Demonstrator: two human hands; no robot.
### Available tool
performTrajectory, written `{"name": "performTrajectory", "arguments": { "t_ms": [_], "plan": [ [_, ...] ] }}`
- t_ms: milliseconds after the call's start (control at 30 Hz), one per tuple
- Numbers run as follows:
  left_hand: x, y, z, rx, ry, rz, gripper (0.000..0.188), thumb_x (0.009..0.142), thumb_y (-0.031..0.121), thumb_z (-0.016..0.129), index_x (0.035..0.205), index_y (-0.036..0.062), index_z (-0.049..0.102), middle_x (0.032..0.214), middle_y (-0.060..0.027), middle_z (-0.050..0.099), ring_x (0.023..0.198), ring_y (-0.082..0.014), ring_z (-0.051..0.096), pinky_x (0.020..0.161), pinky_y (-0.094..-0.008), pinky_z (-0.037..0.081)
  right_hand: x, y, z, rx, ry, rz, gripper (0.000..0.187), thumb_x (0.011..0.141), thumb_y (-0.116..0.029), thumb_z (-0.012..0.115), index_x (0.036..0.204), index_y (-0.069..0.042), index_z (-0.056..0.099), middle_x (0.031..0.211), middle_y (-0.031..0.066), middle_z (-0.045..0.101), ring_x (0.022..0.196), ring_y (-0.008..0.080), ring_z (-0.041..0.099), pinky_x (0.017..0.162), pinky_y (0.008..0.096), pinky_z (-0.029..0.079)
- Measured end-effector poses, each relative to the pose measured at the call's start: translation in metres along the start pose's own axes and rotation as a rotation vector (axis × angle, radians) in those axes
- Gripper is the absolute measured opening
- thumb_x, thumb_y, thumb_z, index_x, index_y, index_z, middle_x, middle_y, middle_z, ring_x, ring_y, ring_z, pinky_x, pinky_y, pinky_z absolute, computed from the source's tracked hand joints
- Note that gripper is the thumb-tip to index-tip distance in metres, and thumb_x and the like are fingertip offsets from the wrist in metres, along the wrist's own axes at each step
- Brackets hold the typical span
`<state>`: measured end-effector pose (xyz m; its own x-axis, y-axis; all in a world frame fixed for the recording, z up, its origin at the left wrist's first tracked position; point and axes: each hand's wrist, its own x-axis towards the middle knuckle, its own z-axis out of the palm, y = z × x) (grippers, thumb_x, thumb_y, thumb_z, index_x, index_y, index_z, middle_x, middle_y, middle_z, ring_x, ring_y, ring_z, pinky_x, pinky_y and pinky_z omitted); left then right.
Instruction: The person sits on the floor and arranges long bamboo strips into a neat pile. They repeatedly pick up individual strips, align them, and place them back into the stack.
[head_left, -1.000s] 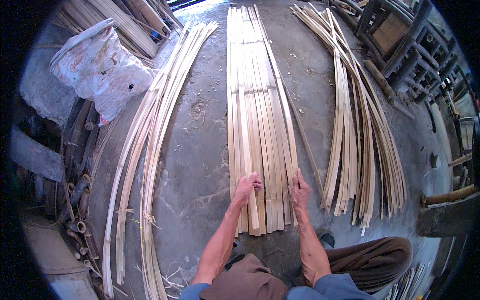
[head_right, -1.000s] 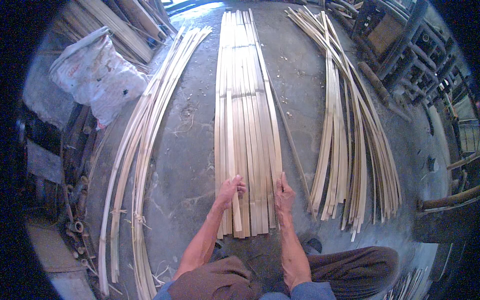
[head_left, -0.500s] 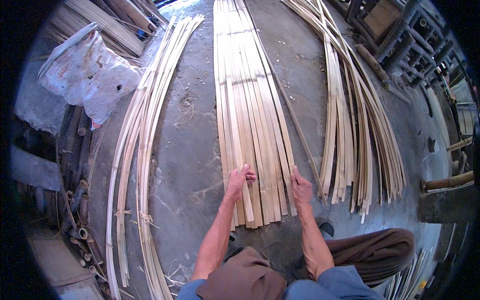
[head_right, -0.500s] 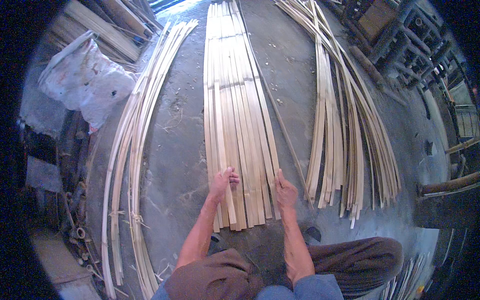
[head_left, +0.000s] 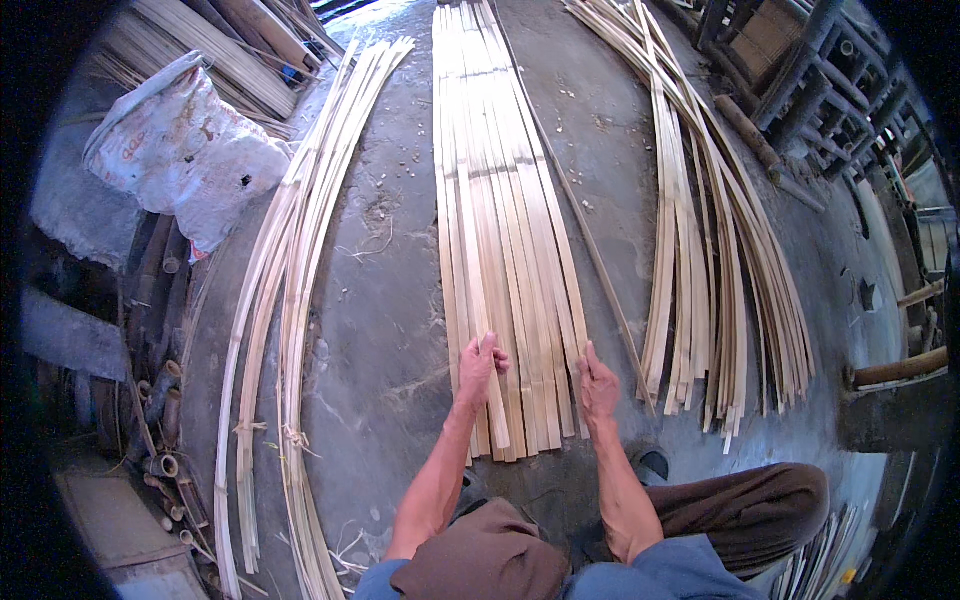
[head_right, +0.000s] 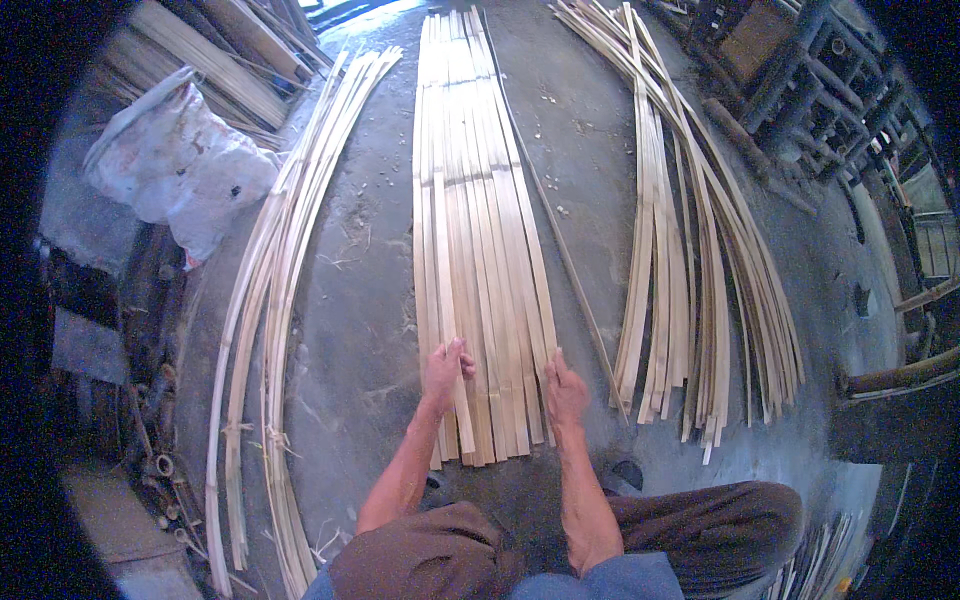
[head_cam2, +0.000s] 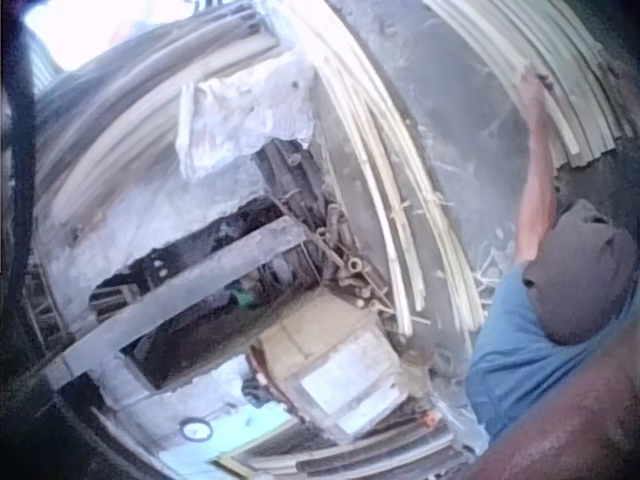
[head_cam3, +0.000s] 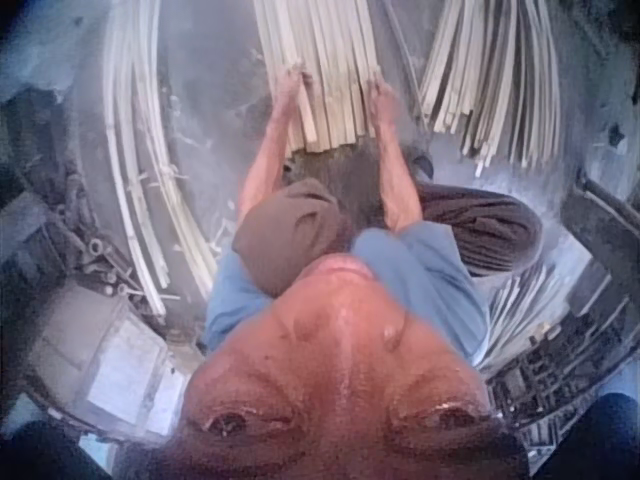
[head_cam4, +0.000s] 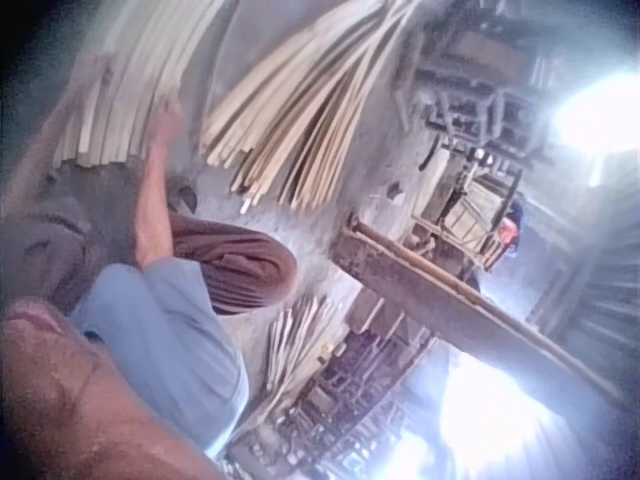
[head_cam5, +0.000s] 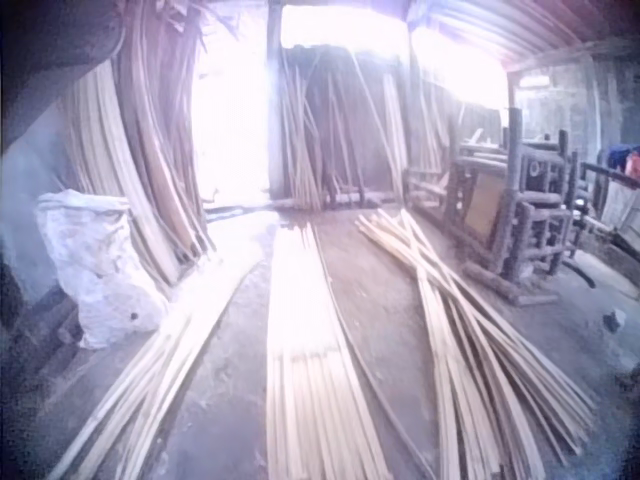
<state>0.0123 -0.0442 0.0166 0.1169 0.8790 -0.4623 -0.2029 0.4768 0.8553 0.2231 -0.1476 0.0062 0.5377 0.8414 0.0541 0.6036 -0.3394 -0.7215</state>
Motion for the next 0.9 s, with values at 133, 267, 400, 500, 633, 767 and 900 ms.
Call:
{"name": "performTrajectory", "arguments": {
  "t_ms": [133,267,400,500,633,767,900],
  "plan": [
    [-0.007,0.008,-0.004,0.038,0.056,0.036,0.035,0.105,0.035,0.05,0.114,0.0033,0.061,0.07,-0.0008,0.057,0.055,-0.0089,0.054,0.05,-0.026,0.046,-0.002,-0.021,-0.008,0.08,0.073,-0.012,0.039,0.099,-0.029,0.062,0.134,-0.012,0.063,0.077,0.018,0.062,0.067,0.0275,0.057,0.067,0.0368,0.048],
    [-0.01,0.014,0.004,0.109,0.075,0.025,0.034,0.106,0.032,0.047,0.116,0.0029,0.06,0.069,0.0009,0.054,0.054,-0.0076,0.051,0.049,-0.0244,0.045,-0.001,-0.018,-0.007,0.103,0.171,-0.115,0.039,0.099,-0.028,0.063,0.133,-0.01,0.063,0.079,0.0179,0.064,0.068,0.0218,0.058,0.068,0.0337,0.049],
    [-0.012,0.012,0.005,0.088,0.076,0.034,0.033,0.106,0.031,0.047,0.114,0.0019,0.061,0.07,0.001,0.055,0.055,-0.0072,0.052,0.049,-0.0239,0.045,-0.004,-0.023,-0.006,0.108,0.111,-0.033,0.039,0.098,-0.028,0.064,0.133,-0.009,0.063,0.076,0.017,0.062,0.067,0.0181,0.057,0.067,0.033,0.049],
    [-0.013,0.009,0.002,0.076,0.08,0.037,0.033,0.106,0.031,0.047,0.113,0.0016,0.061,0.07,0.0012,0.055,0.055,-0.0071,0.052,0.049,-0.0238,0.045,-0.007,-0.03,-0.007,0.11,0.097,-0.013,0.04,0.099,-0.029,0.063,0.134,-0.009,0.062,0.075,0.0166,0.061,0.067,0.0169,0.056,0.066,0.0326,0.049],
    [-0.012,0.006,-0.002,0.064,0.067,0.043,0.033,0.106,0.032,0.048,0.113,0.002,0.061,0.07,0.0015,0.055,0.055,-0.0069,0.052,0.049,-0.024,0.045,-0.007,-0.031,-0.007,0.108,0.099,-0.026,0.04,0.1,-0.031,0.062,0.134,-0.009,0.062,0.075,0.0168,0.062,0.068,0.0186,0.057,0.068,0.0328,0.049],
    [-0.012,0.002,-0.001,0.036,0.103,0.039,0.026,0.105,0.027,0.05,0.107,0.0043,0.062,0.066,0.0012,0.055,0.051,-0.0063,0.05,0.046,-0.0227,0.044,-0.01,-0.018,-0.004,0.07,0.096,-0.017,0.04,0.099,-0.034,0.061,0.133,-0.012,0.063,0.082,0.0186,0.066,0.074,0.0262,0.064,0.073,0.0355,0.05],
    [-0.01,0.005,0.001,0.095,0.109,0.054,0.027,0.105,0.028,0.05,0.107,0.0041,0.062,0.067,0.001,0.054,0.051,-0.0069,0.05,0.046,-0.0238,0.044,-0.007,0.002,-0.003,-0.138,-0.061,0.03,0.04,0.1,-0.04,0.056,0.135,-0.021,0.062,0.093,0.0172,0.069,0.085,0.0318,0.067,0.075,0.0386,0.051]
  ]
}}
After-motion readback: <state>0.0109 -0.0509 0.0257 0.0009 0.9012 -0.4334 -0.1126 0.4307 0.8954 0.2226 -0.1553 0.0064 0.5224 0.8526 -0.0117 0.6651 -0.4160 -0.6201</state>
